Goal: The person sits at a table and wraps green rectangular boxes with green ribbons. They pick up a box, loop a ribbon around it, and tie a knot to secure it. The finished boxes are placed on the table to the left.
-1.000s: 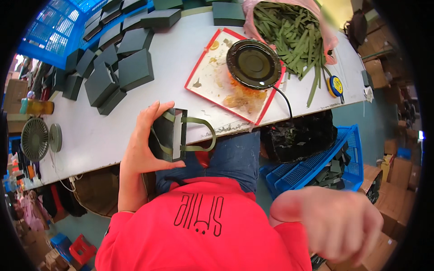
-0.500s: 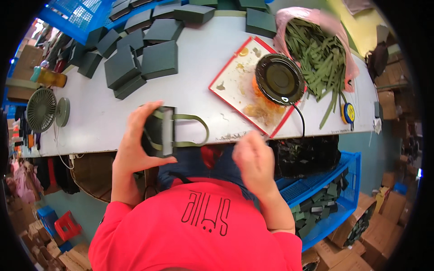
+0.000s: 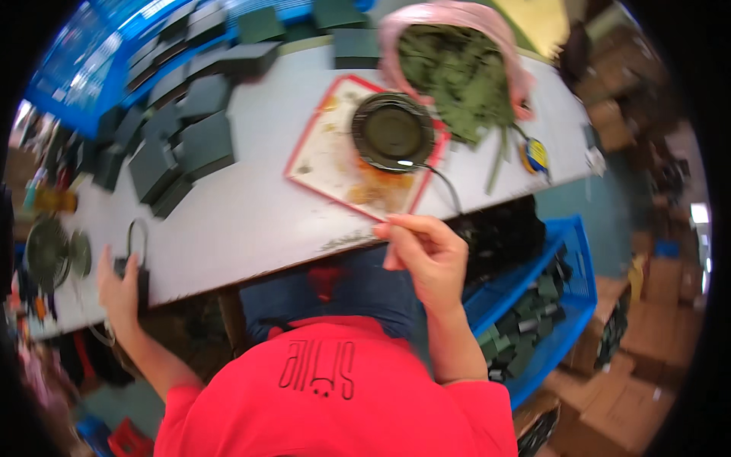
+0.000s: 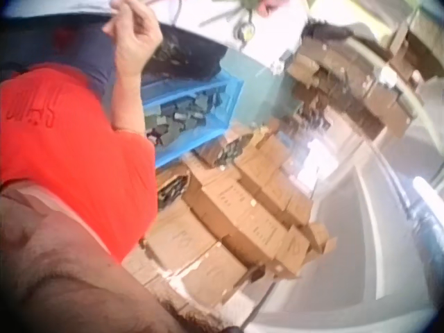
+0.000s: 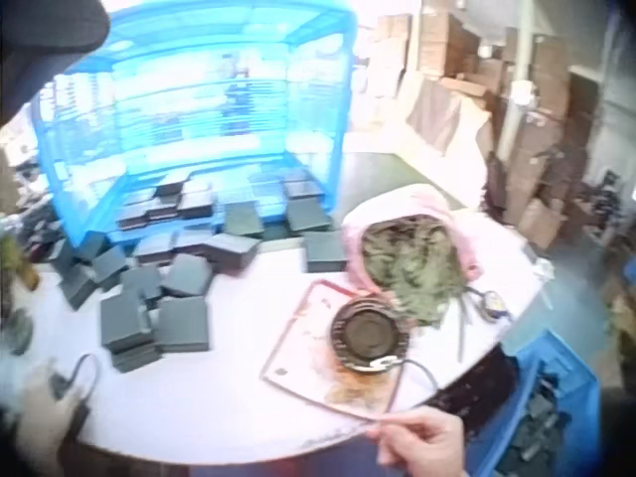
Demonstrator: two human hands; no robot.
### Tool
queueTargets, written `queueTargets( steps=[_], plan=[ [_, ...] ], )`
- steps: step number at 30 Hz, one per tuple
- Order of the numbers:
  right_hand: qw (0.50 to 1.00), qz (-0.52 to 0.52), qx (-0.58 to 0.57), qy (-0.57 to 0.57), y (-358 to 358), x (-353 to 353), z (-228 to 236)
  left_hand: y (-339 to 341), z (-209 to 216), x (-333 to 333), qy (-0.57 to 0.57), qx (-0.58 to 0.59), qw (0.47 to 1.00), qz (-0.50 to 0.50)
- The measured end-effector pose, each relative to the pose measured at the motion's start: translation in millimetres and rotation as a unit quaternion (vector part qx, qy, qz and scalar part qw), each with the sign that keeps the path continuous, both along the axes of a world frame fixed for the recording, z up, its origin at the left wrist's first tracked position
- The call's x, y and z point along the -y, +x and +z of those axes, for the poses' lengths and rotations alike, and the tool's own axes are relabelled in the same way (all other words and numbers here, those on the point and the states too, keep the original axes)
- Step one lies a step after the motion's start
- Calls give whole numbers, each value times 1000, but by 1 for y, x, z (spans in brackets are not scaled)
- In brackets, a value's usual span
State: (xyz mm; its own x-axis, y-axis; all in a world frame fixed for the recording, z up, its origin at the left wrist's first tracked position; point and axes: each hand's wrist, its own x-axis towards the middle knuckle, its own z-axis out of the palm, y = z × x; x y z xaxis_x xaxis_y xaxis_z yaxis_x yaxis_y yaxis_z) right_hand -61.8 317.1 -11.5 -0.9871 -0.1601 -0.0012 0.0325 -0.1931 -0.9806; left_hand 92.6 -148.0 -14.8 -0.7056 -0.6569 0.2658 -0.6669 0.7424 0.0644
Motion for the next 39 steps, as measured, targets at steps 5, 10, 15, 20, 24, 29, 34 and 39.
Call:
queueTargets(
  steps=[5,10,15,20,24,29,34,39],
  plan=[
    [999,-37,15,-7,-4,-15,-5,-43,11,-21,1,-137,988,-71],
    [989,-38,49,-131,-11,-28,-11,-114,9,-42,-5,-182,949,-257],
    [995,-85,42,-22,-21,-36,-5,-161,-14,-29,19,-104,948,-300],
    [998,-69,9,-6,-19,-38,-12,-172,-7,-71,-42,-102,941,-319],
    [999,-9,32,-32,-10,-23,-14,-157,14,-126,41,-205,882,-423],
    [992,107,44,-44,17,-4,-14,-103,11,-198,292,-185,714,-609],
    [991,68,105,42,21,-15,-17,-82,-12,-194,336,-102,684,-639],
    [993,56,101,-3,17,-12,-17,-93,-8,-186,251,-190,761,-567]
  ],
)
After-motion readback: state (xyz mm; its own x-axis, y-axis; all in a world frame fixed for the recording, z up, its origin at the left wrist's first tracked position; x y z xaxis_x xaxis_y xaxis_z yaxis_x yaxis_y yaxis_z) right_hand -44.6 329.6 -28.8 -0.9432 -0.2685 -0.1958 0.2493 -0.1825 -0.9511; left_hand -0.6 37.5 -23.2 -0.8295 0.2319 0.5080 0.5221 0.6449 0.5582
